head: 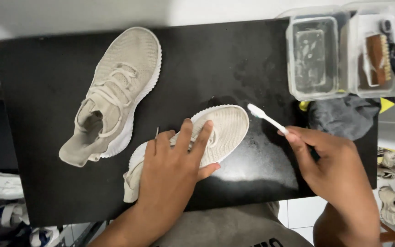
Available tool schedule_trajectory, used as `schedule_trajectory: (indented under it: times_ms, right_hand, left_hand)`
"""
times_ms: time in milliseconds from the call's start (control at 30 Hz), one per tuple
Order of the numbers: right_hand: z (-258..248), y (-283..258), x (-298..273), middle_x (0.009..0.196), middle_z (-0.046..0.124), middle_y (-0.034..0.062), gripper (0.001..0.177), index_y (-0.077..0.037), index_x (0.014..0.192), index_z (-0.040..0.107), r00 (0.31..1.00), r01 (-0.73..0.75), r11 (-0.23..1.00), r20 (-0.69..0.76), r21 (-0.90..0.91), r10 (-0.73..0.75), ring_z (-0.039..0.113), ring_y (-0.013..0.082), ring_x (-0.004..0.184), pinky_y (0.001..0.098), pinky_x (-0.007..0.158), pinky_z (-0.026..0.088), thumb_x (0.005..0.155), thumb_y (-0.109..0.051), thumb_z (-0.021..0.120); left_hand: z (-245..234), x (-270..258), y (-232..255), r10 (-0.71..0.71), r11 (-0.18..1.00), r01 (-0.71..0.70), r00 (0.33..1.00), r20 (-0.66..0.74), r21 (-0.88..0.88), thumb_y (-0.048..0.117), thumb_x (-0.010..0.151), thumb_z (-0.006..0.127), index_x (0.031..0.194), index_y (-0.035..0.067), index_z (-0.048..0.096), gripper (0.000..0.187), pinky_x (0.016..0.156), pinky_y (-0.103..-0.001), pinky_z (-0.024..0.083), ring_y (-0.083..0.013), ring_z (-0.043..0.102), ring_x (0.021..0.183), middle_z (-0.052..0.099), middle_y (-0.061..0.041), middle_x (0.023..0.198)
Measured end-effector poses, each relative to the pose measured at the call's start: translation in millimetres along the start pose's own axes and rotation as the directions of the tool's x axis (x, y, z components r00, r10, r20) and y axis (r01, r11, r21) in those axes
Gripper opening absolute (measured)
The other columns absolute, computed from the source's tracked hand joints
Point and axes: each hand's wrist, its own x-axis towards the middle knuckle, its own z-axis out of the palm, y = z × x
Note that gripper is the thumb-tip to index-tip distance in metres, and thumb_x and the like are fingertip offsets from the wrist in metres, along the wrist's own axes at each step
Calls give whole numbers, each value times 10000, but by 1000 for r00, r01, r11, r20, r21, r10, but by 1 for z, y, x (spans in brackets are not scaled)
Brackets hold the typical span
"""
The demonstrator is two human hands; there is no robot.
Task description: Cleaning the midsole of a sneaker using a toothbrush, cloth, and cleaning solution.
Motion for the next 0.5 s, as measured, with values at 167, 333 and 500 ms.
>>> schedule_trajectory:
  times_ms: [167,333,500]
  right_hand:
    - [10,-9,13,1063,805,42,235,-63,1097,789,999,22,1000,48,-20,-21,775,206,911,338,712,553,1003,-197,621]
    - [22,-9,31,1037,800,90,176,-17,1050,767,986,164,986,13,-15,-164,773,271,904,380,767,554,1010,-133,641]
    - [-10,-16,32,1017,838,-27,294,-128,1076,801,963,-133,988,225,-82,148,780,201,813,363,672,527,990,-315,591]
  left_hand:
    - [-1,0,-2,42,998,-43,999,28,35,869,706,695,1435,323,572,920,744,-356,491,-223,594,905,597,-1,1329]
    - [-3,1,-1,59,997,-61,998,32,40,857,702,686,1459,325,554,935,754,-364,492,-228,598,920,594,-9,1351]
    - [2,-1,-1,48,999,-48,999,-8,11,865,687,726,1414,327,593,914,721,-359,490,-229,604,899,605,5,1326]
